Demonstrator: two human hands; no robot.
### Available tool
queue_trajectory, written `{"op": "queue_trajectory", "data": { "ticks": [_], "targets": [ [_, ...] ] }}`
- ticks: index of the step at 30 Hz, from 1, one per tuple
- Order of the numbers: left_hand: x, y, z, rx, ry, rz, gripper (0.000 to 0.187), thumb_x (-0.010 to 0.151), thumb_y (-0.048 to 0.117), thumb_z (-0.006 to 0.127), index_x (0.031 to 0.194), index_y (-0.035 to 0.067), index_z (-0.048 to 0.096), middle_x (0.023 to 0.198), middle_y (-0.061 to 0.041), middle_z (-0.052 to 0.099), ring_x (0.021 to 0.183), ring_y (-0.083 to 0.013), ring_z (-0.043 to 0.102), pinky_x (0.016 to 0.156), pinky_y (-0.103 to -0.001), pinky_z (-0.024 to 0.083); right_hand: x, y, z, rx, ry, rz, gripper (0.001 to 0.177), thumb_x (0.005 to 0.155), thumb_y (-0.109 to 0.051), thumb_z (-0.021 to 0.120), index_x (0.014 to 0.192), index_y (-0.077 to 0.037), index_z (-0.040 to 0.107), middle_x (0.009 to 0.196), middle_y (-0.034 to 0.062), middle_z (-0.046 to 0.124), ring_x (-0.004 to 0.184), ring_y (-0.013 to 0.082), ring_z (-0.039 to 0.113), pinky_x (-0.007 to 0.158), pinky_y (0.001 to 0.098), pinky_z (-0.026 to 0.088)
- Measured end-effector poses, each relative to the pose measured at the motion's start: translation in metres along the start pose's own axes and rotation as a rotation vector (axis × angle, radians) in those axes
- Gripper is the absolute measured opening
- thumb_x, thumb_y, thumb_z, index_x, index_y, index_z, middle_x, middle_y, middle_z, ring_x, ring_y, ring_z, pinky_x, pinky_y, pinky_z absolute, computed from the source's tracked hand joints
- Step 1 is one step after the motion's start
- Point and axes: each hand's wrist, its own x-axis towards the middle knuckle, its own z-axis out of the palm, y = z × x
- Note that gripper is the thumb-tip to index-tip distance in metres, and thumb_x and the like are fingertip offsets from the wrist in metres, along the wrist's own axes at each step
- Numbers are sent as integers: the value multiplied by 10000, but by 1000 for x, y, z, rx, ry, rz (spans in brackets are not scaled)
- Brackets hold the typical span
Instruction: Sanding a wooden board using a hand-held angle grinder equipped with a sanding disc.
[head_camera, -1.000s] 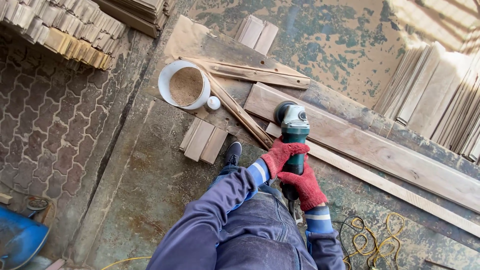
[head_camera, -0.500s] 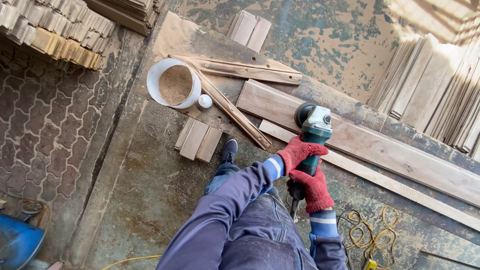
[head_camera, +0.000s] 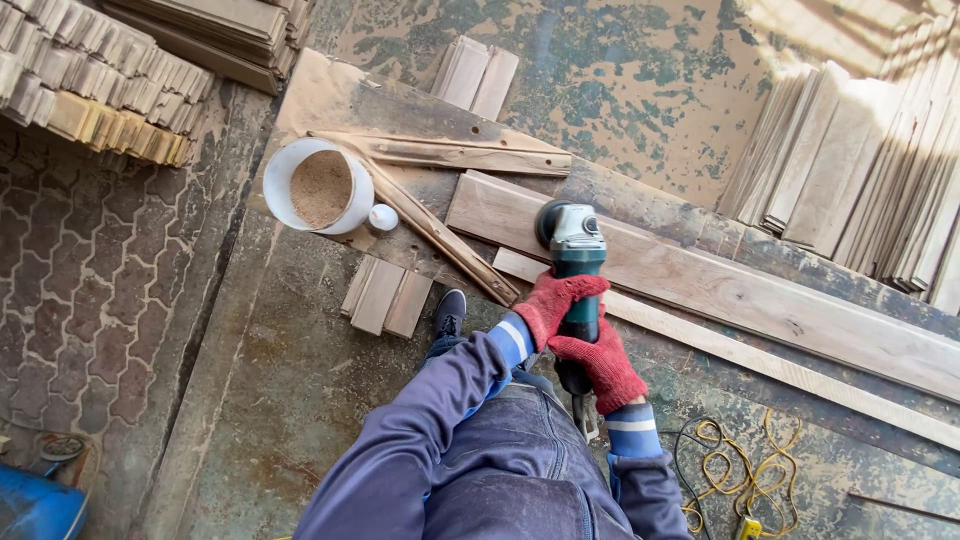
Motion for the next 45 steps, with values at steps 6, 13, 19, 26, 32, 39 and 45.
{"op": "queue_trajectory", "data": {
  "ticks": [6, 13, 19, 26, 32, 39, 45],
  "targets": [
    [18, -53, 52, 148, -108, -77, 639, 593, 28, 939, 1130, -36, 599, 707, -181, 658, 615, -333, 729, 557, -478, 646, -18, -2, -41, 43, 168, 35, 572, 503, -177, 1005, 962, -14, 707, 749, 180, 671, 699, 288, 685, 666, 428, 566],
    [22, -52, 60, 164, -87, -96, 722, 582, 29, 946, 1196, -83, 583, 755, -184, 642, 677, -343, 728, 611, -488, 649, -21, -12, -45, 42, 174, 39, 540, 525, -182, 986, 965, -28, 714, 769, 165, 668, 728, 275, 674, 688, 419, 557],
    [17, -18, 15, 37, -36, -1, 656, 612, 9, 921, 1167, -40, 575, 717, -191, 667, 614, -349, 735, 570, -493, 660, -6, -15, -10, -13, 22, 5, 533, 497, -149, 1000, 931, -28, 714, 737, 163, 676, 678, 277, 690, 639, 415, 578],
    [-2, 41, -26, -82, 5, 83, 631, 602, -39, 901, 1141, -77, 574, 693, -238, 663, 601, -404, 722, 548, -522, 630, 12, -23, 34, -48, -129, -24, 525, 501, -102, 991, 914, 14, 689, 699, 217, 651, 606, 356, 700, 574, 451, 592],
    [98, 33, -112, -373, -981, -140, 901, 659, 727, 837, 1113, -35, 679, 985, -242, 720, 947, -347, 710, 904, -465, 549, 17, -42, 73, -171, -194, -50, 469, 540, -157, 977, 914, -35, 721, 729, 171, 671, 662, 289, 697, 624, 412, 582],
    [24, 62, -71, -137, 76, 188, 564, 657, 34, 923, 1120, -58, 616, 715, -257, 688, 614, -428, 728, 529, -559, 612, 8, -57, 86, -204, -196, -57, 497, 504, -175, 977, 906, -36, 721, 747, 163, 664, 722, 277, 679, 697, 394, 563],
    [24, 16, -12, -52, -35, 45, 581, 622, -19, 910, 1101, -52, 582, 697, -234, 683, 574, -379, 718, 519, -517, 623, 10, -26, 22, -127, -43, 8, 531, 490, -226, 995, 914, -58, 723, 742, 151, 670, 711, 261, 681, 687, 392, 571]
  ]
}}
